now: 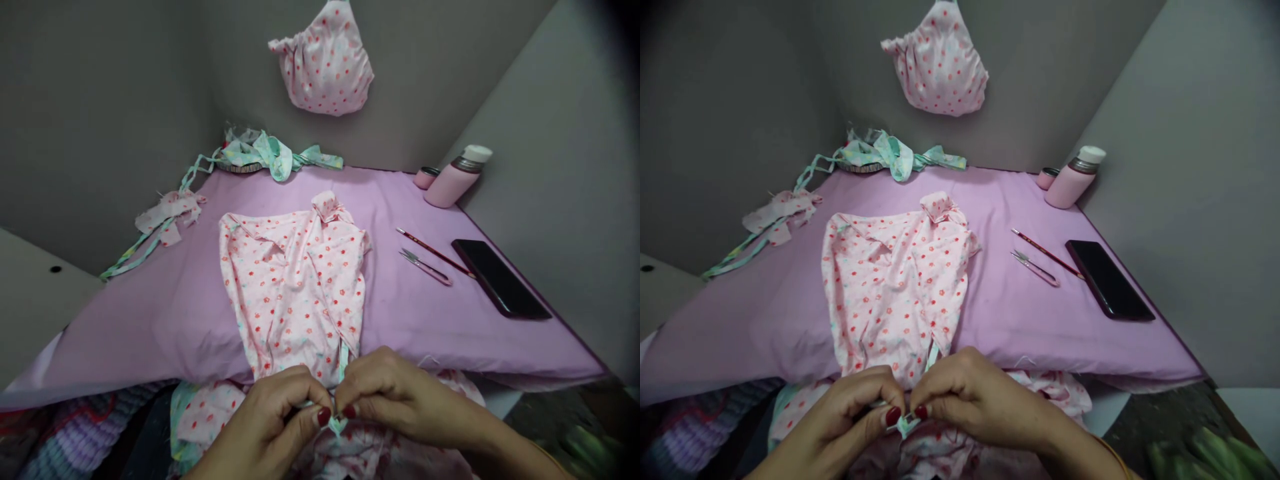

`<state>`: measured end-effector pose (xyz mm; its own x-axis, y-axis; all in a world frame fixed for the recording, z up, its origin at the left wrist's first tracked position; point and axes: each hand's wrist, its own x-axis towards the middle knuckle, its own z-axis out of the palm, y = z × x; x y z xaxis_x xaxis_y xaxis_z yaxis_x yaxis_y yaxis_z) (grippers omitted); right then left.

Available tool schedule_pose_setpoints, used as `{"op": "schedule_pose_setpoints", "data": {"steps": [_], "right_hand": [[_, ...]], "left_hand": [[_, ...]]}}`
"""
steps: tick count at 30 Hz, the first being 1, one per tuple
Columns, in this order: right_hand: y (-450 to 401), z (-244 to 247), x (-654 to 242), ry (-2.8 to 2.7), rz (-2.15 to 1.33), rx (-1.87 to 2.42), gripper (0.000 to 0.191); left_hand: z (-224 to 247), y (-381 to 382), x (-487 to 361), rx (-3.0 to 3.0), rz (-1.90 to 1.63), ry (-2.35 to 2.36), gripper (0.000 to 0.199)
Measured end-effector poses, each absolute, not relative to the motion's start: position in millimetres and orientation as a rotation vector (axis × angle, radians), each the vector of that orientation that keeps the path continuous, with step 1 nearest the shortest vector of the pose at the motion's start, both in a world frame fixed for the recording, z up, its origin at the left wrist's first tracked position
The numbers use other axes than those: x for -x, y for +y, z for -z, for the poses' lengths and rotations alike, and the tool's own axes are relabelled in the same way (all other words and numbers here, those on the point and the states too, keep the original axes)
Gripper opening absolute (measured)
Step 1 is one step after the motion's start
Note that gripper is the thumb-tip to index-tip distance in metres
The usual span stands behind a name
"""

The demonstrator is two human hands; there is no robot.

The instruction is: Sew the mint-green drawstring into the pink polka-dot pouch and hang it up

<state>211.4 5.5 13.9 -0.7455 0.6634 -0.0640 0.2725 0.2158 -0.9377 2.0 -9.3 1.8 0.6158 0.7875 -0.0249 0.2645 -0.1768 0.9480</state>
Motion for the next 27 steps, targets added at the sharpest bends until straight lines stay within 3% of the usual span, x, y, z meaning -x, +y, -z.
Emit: {"op": "schedule_pose_setpoints", "data": {"steps": [10, 20, 27], "right_hand": [[-0.1, -19.7, -207.7, -2.309, -1.185, 0.959, 0.024], [-0.3, -10.0, -212.5, -2.067, -1.511, 0.943, 0.018], [0.3, -8.2, -210.8, -2.054, -1.504, 0.881, 0.023]], "left_hand": [[-8.1, -6.1, -3.6, -1.647, -0.600, 0.878, 0.017], [-4.8, -6.7, -1.6, -1.627, -0.601, 0.882, 0.017], [-3.1, -8.2, -1.7, -1.585, -0.570, 0.872, 0.020]]}}
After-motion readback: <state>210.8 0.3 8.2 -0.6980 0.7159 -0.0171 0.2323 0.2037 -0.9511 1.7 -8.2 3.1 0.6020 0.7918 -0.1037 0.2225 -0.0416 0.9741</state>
